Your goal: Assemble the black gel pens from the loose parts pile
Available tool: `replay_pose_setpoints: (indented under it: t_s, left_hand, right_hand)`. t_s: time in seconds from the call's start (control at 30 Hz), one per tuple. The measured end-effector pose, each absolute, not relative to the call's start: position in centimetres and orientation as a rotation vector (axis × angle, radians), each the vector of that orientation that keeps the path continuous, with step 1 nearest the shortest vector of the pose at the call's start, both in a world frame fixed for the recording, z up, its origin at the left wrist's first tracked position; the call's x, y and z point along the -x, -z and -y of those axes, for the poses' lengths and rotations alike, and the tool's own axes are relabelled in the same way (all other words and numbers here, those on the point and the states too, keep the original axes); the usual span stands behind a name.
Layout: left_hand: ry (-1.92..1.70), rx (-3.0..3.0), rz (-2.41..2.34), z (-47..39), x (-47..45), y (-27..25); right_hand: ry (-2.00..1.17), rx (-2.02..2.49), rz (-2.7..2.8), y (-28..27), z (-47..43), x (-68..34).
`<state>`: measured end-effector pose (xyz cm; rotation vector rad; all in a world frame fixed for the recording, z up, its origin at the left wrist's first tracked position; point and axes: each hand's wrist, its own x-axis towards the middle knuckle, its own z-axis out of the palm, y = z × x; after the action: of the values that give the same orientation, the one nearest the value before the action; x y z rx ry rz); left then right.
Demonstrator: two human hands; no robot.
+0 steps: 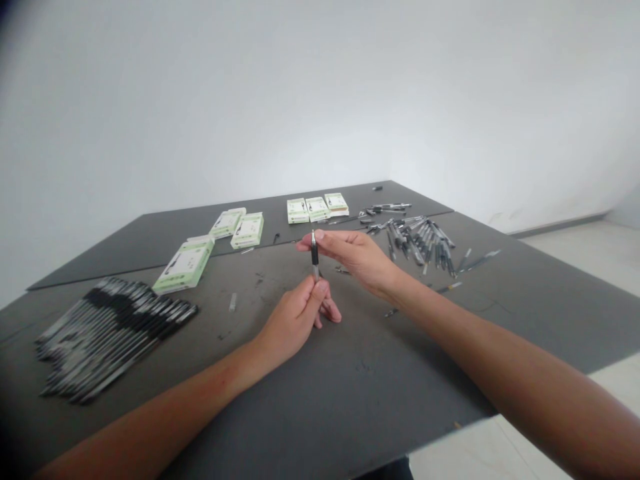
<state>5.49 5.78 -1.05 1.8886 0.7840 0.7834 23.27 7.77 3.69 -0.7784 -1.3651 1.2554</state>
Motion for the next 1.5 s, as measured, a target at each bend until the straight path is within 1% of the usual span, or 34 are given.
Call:
replay_pose_setpoints:
  t_s: [0.17,0.23,0.3,0.47,0.53,0.6,0.8,1.0,1.33,1.5]
  left_hand:
    - [-0.775,-1.924,-0.803,-5.9,-5.4,1.1]
    - [-0.776,-1.912,-0.802,-5.9,-5.4,1.1]
    - [-0.782,-1.896,-0.796,-5.9,-5.4,1.1]
    - [-0.818,-1.863,-0.797,-5.9,-5.6,1.1]
    - [-0.821,-1.868,-0.795,-6.0,-5.6,1.3]
    - [-0.813,-1.880,-0.788,-6.0,-5.5,1.4]
    - [-0.803,-1.923,-0.799,-6.0,-5.3,1.6]
    - [-0.840,-1.948,-0.800,-5.8,-5.2,1.4]
    - [-0.870,-1.929,-0.842,-5.7,-5.2,1.0]
    - [-0.877,-1.867,-0.849,-5.9,-5.5,0.9]
  right_hand:
    - [-1.020,0.927,1.444,-3.8,-7.8,-23.6]
    - [-0.971,0.977,1.424,-3.8,-7.8,-23.7]
    - [-1.025,0.939,1.385,-3.6,-7.8,-23.6]
    - [-1.387,0.692,1.346,-3.6,-7.6,-23.1]
    - [-1.430,0.640,1.352,-3.8,-7.4,-23.0]
    - [-1.380,0.648,1.378,-3.8,-7.4,-23.1]
    - [-1.118,0.867,1.468,-3.9,-7.8,-24.0]
    - [-1.001,0.966,1.537,-4.7,-7.4,-24.1]
    - [-1.070,0.949,1.561,-5.7,-6.6,-23.9]
    - [-1.065,0.915,1.480,-5.5,-7.0,-24.0]
